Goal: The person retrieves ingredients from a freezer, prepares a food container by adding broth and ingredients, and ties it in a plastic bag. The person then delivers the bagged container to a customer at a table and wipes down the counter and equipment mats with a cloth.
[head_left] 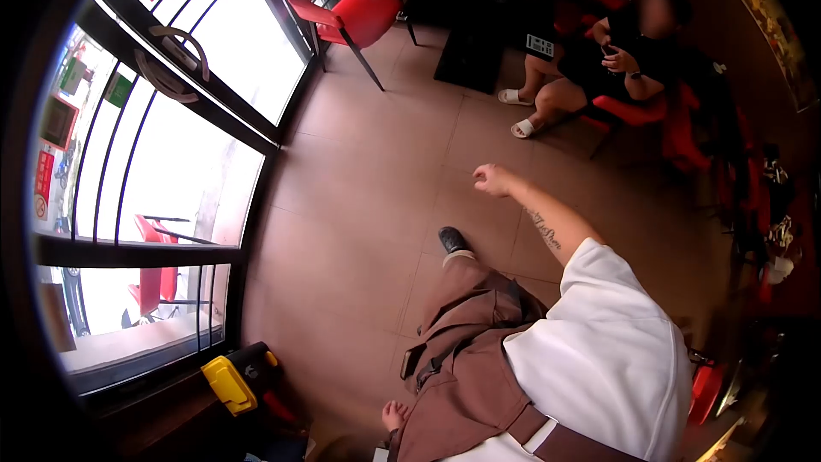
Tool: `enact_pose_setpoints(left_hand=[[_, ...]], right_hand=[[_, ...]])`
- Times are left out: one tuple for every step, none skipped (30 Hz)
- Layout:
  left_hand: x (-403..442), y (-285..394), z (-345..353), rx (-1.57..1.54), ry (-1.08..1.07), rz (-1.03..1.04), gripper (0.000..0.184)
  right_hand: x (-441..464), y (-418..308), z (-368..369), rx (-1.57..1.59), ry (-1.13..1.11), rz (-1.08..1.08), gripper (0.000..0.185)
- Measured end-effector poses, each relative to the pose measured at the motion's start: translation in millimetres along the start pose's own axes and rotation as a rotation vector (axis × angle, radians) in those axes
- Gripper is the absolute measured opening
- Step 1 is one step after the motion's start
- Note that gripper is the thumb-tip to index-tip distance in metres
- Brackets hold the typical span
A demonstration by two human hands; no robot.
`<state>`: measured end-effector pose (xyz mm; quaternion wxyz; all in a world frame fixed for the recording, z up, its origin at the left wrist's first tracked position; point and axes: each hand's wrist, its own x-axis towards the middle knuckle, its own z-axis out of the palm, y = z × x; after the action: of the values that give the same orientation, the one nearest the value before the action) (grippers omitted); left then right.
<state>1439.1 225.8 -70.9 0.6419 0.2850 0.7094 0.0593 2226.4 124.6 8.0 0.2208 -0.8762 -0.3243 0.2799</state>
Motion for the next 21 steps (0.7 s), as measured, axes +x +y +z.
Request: enact_pose_setpoints(left_hand=[[-6, 10, -6, 0.001, 0.014, -0.005, 0.038], [-9, 15, -15, 0.015, 0.024, 0.005, 0.038], [-13, 19, -18, 0.029, 0.034, 0.016, 0.038], [-16, 15, -13, 0.07, 0.048, 0.014, 0.037], [-21, 10, -9, 0.112, 0.063, 0.012, 0.036], [-29, -1, 1, 0.181, 0.082, -0.003, 0.033], [-32, 1, 7, 0.221, 0.07, -0.039, 0.033], [-39, 6, 17, 0.262, 0.056, -0.075, 0.034], [-74, -30, 46, 0.116, 0.091, -0.101, 0.037], [-99, -68, 81, -0.033, 0.116, -0.118, 0.04], [-84, -25, 122, 0.156, 0.127, -0.206, 0.043], [-79, 9, 155, 0.244, 0.112, -0.127, 0.041], [-58, 31, 176, 0.302, 0.101, 0.089, 0.042], [-67, 95, 220, 0.358, 0.064, 0.268, 0.057], [-49, 152, 254, 0.317, 0.013, 0.388, 0.063], [-53, 218, 288, 0.443, 0.019, 0.544, 0.065], [-48, 282, 317, 0.586, 0.029, 0.96, 0.063], [-109, 370, 358, 0.872, 0.14, 1.271, 0.073], [-158, 446, 398, 0.956, 0.228, 1.44, 0.084], [-180, 535, 429, 1.088, 0.227, 1.443, 0.093], [-188, 621, 446, 1.161, 0.439, 1.485, 0.098]], right_hand=[[-8, 14, -24, -0.044, 0.086, 0.05, 0.043], [-7, 38, -39, 0.068, 0.119, 0.139, 0.04], [-7, 65, -52, 0.181, 0.152, 0.228, 0.038], [-9, 90, -63, 0.241, 0.183, 0.274, 0.036], [3, 109, -74, 0.299, 0.195, 0.288, 0.035], [14, 133, -85, 0.357, 0.205, 0.303, 0.033], [15, 154, -87, 0.435, 0.23, 0.239, 0.028], [16, 188, -80, 0.483, 0.229, 0.245, 0.019], [15, 235, -62, 0.531, 0.228, 0.252, 0.012], [57, 272, -50, 0.603, 0.147, 0.182, 0.007], [28, 285, -76, 0.698, 0.13, 0.274, 0.005], [8, 294, -81, 0.667, 0.123, 0.337, 0.005], [4, 329, -62, 0.764, 0.088, 0.356, 0.007], [-21, 335, -64, 0.71, 0.08, 0.367, 0.009], [-31, 340, -62, 0.729, 0.063, 0.427, 0.01], [-40, 351, -51, 0.74, 0.016, 0.434, 0.01], [-55, 363, -35, 0.713, -0.022, 0.49, 0.01], [-75, 364, -22, 0.68, -0.062, 0.544, 0.011], [-88, 363, -16, 0.646, -0.13, 0.607, 0.012], [-103, 367, 3, 0.679, -0.163, 0.659, 0.012], [-109, 368, 12, 0.707, -0.166, 0.649, 0.011]])
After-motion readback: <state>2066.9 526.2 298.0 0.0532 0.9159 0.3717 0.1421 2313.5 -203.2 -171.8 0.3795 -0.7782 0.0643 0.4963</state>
